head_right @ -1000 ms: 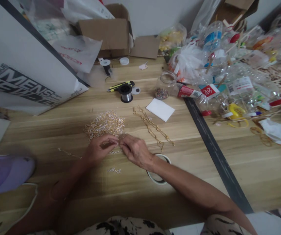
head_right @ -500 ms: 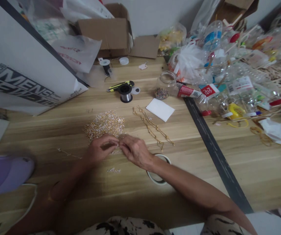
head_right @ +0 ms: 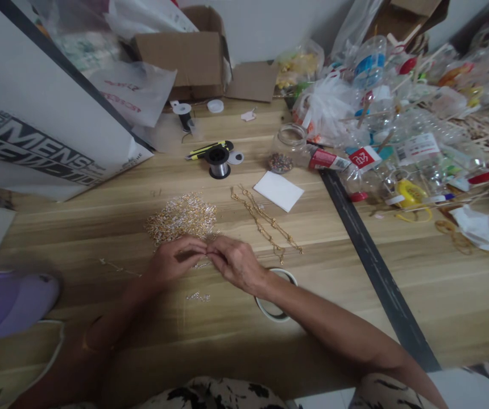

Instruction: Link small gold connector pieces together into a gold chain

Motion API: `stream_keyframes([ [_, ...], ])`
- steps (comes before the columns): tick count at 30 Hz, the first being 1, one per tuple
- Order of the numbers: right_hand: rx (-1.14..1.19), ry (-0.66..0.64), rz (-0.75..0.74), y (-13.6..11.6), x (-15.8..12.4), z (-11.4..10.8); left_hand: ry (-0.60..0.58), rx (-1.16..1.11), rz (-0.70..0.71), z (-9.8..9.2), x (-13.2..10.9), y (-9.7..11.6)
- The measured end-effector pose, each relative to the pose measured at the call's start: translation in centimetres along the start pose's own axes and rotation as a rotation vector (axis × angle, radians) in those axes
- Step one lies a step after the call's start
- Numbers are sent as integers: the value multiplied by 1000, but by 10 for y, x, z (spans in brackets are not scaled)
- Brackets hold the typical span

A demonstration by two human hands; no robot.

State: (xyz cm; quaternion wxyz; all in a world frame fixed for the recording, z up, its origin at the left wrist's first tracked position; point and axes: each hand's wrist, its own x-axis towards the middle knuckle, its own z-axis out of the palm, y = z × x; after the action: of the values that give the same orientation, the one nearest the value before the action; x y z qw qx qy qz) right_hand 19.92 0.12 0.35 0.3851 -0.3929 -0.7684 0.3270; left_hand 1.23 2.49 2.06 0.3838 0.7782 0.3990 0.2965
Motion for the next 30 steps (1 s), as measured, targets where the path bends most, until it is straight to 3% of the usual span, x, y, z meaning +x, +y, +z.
stream_keyframes([
  [8, -4, -4, 33, -2, 1, -1, -2, 101, 60, -1, 0, 0],
  [14, -32, -13, 71, -3, 0, -1, 74, 264, 221, 1, -2, -3],
  [19, -85, 1, 118, -2, -2, -1, 62, 357, 303, 0, -2, 2],
  [30, -90, -22, 46, -2, -1, -2, 52, 346, 270, 0, -3, 6],
])
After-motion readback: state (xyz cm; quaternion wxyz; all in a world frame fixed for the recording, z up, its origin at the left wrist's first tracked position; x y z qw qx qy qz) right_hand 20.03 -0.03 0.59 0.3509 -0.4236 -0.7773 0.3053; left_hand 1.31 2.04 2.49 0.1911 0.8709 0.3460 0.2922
